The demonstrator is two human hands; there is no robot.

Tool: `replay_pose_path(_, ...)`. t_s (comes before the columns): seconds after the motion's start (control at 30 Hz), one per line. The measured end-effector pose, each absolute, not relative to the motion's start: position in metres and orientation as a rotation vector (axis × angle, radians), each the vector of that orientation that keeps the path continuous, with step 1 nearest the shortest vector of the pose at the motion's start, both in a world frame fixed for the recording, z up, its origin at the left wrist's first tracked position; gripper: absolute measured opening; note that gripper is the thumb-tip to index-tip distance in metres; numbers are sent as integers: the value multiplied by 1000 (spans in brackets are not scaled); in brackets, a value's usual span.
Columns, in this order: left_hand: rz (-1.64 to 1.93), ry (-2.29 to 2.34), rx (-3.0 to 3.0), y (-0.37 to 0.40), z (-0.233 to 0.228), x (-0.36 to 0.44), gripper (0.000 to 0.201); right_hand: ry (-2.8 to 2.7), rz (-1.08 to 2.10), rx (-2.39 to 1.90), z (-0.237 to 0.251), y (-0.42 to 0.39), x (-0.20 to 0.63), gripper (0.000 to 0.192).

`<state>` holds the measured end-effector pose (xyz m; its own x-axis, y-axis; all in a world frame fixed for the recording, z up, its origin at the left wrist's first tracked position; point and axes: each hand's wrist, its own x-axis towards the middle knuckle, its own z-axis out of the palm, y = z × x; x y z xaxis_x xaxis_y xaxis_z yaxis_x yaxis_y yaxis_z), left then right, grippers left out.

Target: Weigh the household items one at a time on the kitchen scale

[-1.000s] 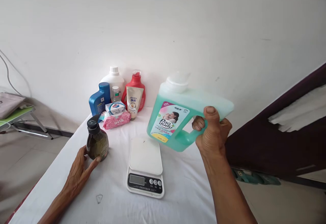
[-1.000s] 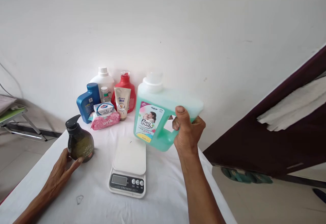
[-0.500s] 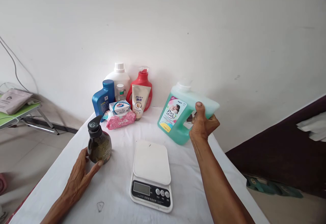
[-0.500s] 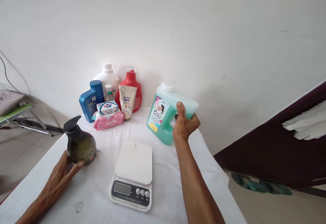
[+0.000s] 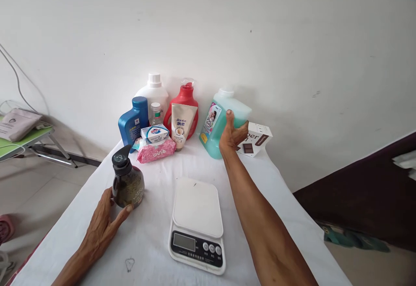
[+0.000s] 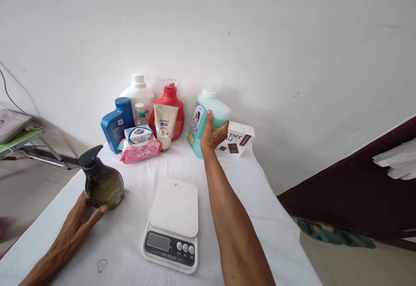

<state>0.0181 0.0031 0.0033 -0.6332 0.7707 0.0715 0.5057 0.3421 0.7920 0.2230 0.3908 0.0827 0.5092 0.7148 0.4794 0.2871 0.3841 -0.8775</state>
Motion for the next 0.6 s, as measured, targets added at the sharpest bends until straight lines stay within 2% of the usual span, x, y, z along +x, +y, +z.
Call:
replay_pose_path(0.17, 1152, 2287, 1132, 4, 10, 20, 66, -1068, 316, -1185, 79, 403, 223, 55)
replay_pose_path(0.33, 1166, 2273, 1155, 4, 10, 20, 64, -1146, 417, -1139, 80, 394, 235, 58)
replay_pose_path(0.4, 1172, 2262, 1160, 3, 8, 19, 64, -1181, 313, -1133, 87, 381, 240, 65)
replay_pose_path(0.5, 1166, 2260, 1181, 2, 4, 17, 63, -1292, -10, -968, 101, 355, 238, 81)
replay_pose_path(0.57, 1167, 2266, 1204, 2, 2, 16, 61, -1443, -25, -812, 109, 341, 225, 81)
replay_pose_path(0.6, 1171, 2270, 1214, 1, 2, 15, 61, -1534, 71, -771, 110, 337, 215, 78)
